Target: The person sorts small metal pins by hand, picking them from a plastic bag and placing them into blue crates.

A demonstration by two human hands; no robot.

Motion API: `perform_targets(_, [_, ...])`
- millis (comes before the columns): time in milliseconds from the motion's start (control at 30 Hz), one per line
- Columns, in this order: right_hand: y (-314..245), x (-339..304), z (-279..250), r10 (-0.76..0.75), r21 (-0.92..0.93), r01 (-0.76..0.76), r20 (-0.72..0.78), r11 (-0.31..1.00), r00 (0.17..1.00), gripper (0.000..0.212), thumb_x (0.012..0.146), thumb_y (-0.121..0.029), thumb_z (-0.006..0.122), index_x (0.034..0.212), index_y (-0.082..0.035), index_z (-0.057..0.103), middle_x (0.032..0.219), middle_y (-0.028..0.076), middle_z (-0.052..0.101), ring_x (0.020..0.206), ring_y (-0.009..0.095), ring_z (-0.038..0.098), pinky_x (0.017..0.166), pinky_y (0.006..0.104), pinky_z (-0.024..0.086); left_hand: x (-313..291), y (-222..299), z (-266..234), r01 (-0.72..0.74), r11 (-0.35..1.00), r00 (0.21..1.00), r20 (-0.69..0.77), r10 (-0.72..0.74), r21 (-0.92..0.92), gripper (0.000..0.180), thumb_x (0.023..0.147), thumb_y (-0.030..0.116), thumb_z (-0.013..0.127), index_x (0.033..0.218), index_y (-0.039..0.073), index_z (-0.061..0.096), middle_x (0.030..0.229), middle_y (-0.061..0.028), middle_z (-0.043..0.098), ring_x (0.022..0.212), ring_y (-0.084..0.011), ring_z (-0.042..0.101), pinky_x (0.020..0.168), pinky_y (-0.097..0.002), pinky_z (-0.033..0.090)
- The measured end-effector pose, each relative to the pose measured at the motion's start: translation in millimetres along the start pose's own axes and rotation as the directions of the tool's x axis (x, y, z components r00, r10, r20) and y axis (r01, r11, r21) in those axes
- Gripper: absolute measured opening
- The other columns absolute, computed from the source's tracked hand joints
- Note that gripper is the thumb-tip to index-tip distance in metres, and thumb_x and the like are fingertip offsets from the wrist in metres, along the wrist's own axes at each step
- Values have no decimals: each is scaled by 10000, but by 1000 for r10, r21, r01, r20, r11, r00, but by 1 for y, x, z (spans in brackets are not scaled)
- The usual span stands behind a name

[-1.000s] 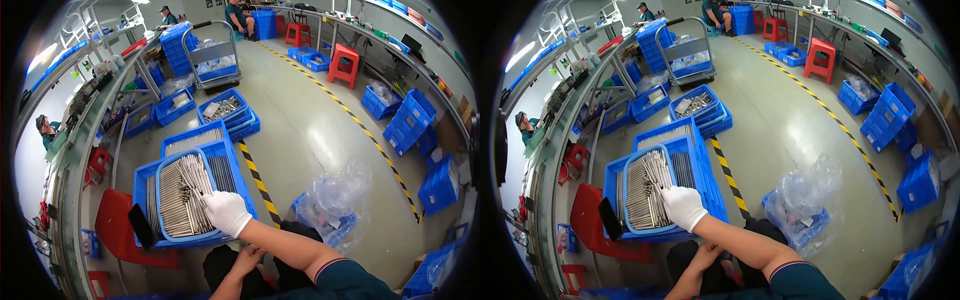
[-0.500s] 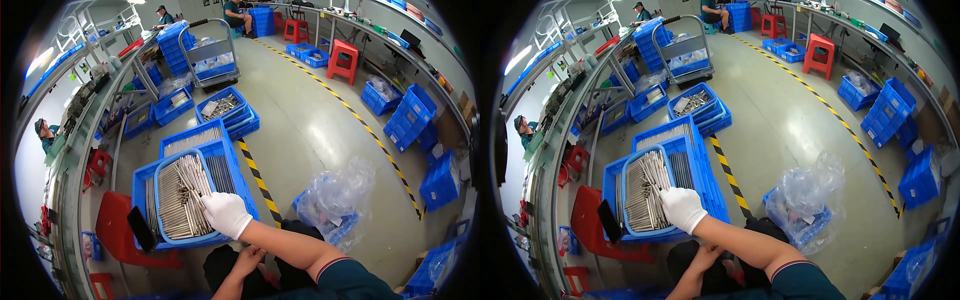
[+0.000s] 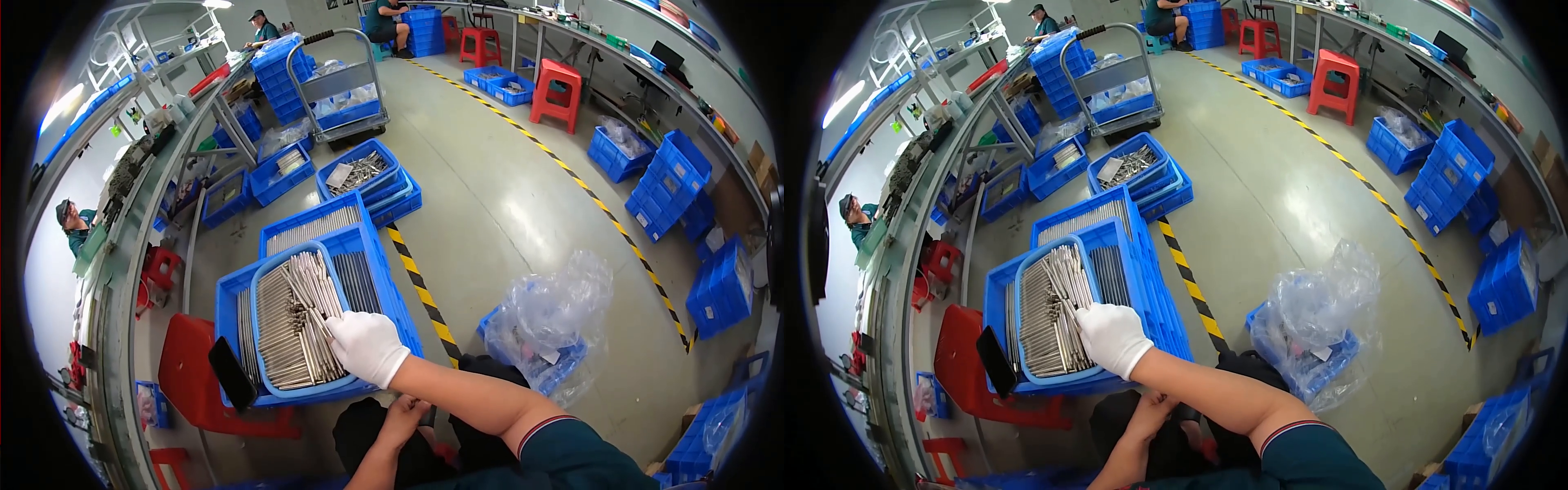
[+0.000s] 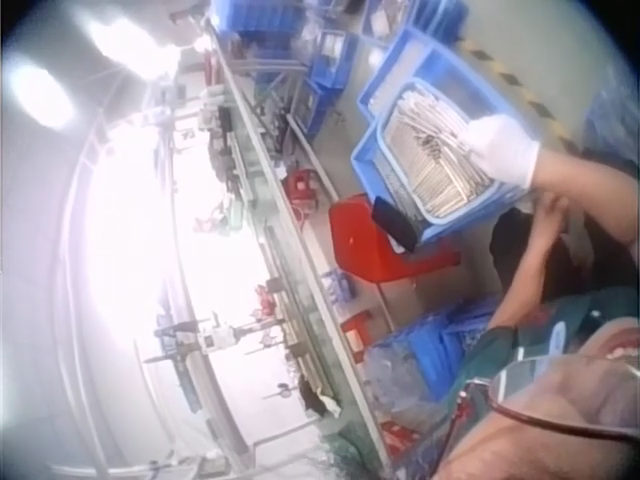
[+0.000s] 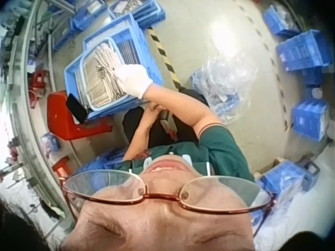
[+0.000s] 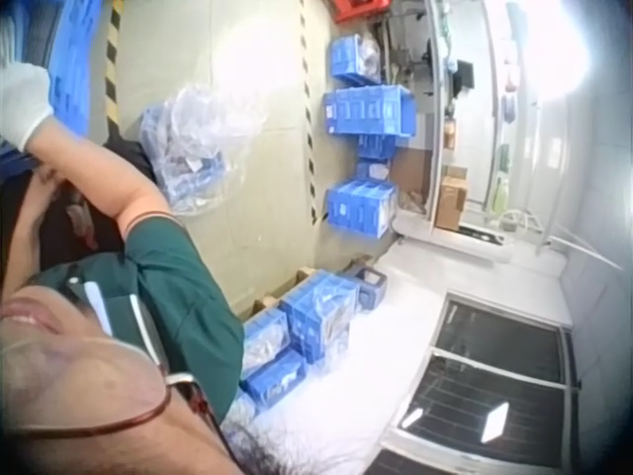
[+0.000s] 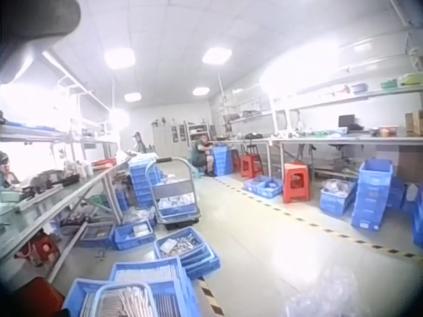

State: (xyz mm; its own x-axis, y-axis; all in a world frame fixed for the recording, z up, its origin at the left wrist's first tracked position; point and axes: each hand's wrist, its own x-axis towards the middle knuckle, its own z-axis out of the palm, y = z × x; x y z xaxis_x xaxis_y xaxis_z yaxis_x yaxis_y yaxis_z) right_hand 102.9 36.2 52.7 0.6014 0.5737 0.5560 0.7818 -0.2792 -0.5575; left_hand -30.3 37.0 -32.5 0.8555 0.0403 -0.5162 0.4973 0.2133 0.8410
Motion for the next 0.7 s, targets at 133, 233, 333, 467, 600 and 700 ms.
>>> perform_targets(133, [0, 0, -2, 4, 3, -5, 10, 1000, 1000, 111, 717, -164, 577, 759, -83, 513, 630, 89, 516, 578, 263, 551, 515, 373, 441, 8, -16, -14, 91, 990, 992, 93, -81, -104, 276, 833, 31, 476, 1103, -26, 489, 943, -82, 592, 848, -151, 572, 739, -245, 454])
perform_targets(233, [1, -1, -1, 10, 6, -10, 6, 1000, 1000, 116, 715, -166, 580, 762, -82, 514, 634, 90, 518, 582, 264, 552, 516, 373, 441, 7, -10, -10, 59, 979, 992, 123, -35, -196, 257, 822, -12, 427, 1073, -33, 479, 925, -113, 584, 808, -180, 594, 703, -247, 483])
perform_targets(333, [1, -1, -1, 14, 10, -14, 14, 1000, 1000, 120, 714, -168, 582, 764, -82, 515, 637, 92, 520, 583, 267, 553, 518, 377, 442, 3, -1, -5, 67, 959, 994, 105, -39, -275, 226, 837, -10, 402, 1047, -47, 475, 933, -143, 578, 773, -196, 608, 687, -263, 502])
perform_targets(467, [1, 0, -3, 15, 22, -16, 16, 1000, 1000, 123, 713, -170, 584, 763, -82, 514, 641, 96, 523, 588, 272, 554, 522, 382, 443, 2, 1, -6, 97, 963, 990, 126, -67, -252, 214, 861, 32, 411, 1048, -47, 478, 936, -157, 579, 752, -208, 619, 667, -271, 511])
perform_targets(600, [0, 0, -1, 16, 26, -17, 42, 999, 999, 124, 709, -171, 582, 756, -80, 512, 650, 100, 528, 600, 280, 557, 533, 389, 446, -3, 7, -7, 127, 967, 984, 152, -94, -221, 208, 875, 73, 431, 1043, -39, 485, 898, -143, 589, 724, -202, 625, 636, -272, 514])
perform_targets(700, [0, 1, -3, 9, 27, -10, 46, 1000, 999, 123, 707, -171, 580, 751, -79, 511, 658, 101, 530, 607, 283, 558, 542, 389, 447, 1, -2, -10, 113, 968, 974, 219, -63, -225, 209, 879, 103, 457, 1037, -30, 489, 854, -126, 596, 675, -191, 626, 595, -260, 514])
